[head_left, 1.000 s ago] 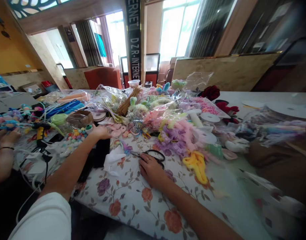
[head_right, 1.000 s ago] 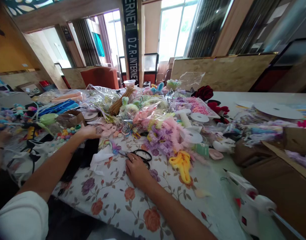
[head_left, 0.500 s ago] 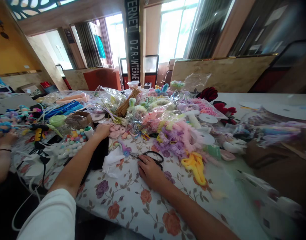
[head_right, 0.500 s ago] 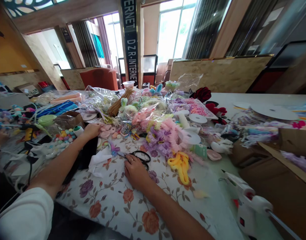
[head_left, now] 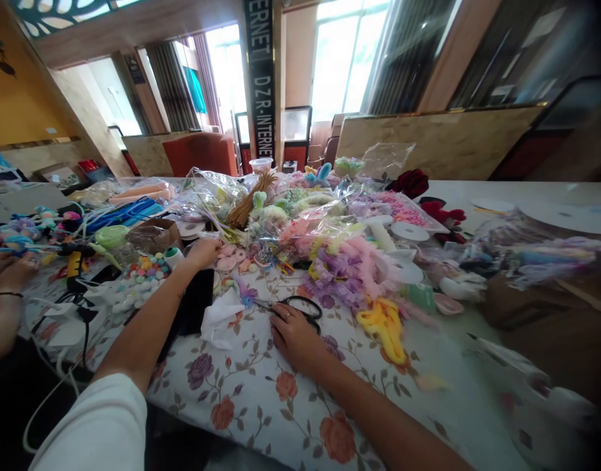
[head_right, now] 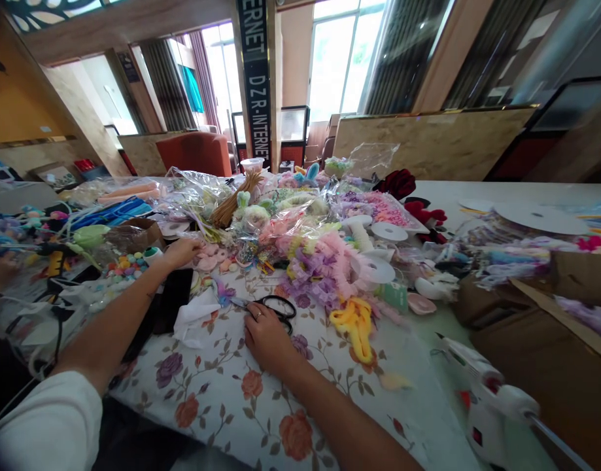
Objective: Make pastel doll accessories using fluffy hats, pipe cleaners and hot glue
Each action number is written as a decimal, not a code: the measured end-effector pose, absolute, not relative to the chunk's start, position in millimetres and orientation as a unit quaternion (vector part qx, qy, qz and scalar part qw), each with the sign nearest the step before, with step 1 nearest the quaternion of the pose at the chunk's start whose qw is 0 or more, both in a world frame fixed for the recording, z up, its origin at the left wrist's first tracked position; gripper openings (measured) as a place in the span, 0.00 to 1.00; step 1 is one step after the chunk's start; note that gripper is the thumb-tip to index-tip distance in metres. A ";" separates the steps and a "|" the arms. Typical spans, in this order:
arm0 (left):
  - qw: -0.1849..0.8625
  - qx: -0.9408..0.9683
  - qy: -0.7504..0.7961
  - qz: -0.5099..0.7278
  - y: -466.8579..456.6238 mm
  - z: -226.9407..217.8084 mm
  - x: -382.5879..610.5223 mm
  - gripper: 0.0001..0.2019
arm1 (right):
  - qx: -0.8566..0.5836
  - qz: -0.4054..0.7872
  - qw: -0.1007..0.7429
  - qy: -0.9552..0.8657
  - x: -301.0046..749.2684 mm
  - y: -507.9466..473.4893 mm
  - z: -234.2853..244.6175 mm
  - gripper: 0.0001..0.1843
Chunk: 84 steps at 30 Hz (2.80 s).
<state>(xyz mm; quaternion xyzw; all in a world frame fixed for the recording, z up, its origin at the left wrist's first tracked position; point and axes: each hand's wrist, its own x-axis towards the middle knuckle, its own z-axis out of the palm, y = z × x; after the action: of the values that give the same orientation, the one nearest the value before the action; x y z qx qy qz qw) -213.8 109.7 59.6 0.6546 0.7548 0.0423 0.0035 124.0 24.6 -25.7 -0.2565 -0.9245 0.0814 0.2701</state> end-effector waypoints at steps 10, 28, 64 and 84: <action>0.045 0.659 0.749 -0.049 118.6 40.9 -183.6 0.15 | -0.259 0.085 0.269 -0.924 122.8 25.2 -29.0 0.11; -0.150 0.537 0.805 0.203 53.1 111.7 -184.2 0.17 | -0.266 0.095 0.263 -0.923 124.7 21.8 -22.0 0.12; 0.444 0.403 0.502 0.623 19.1 -12.1 -13.2 0.18 | -0.316 0.652 0.512 -0.463 137.7 40.5 -14.1 0.23; 0.638 0.249 0.406 0.604 17.3 -4.5 -9.1 0.15 | -0.391 0.566 0.532 -0.493 139.9 42.0 -13.3 0.19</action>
<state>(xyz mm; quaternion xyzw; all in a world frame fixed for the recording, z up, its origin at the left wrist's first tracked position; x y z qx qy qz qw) -9.1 17.3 -4.5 0.2494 0.4064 0.6042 0.6385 139.9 42.0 -13.3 -0.3908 -0.4931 0.5664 0.5322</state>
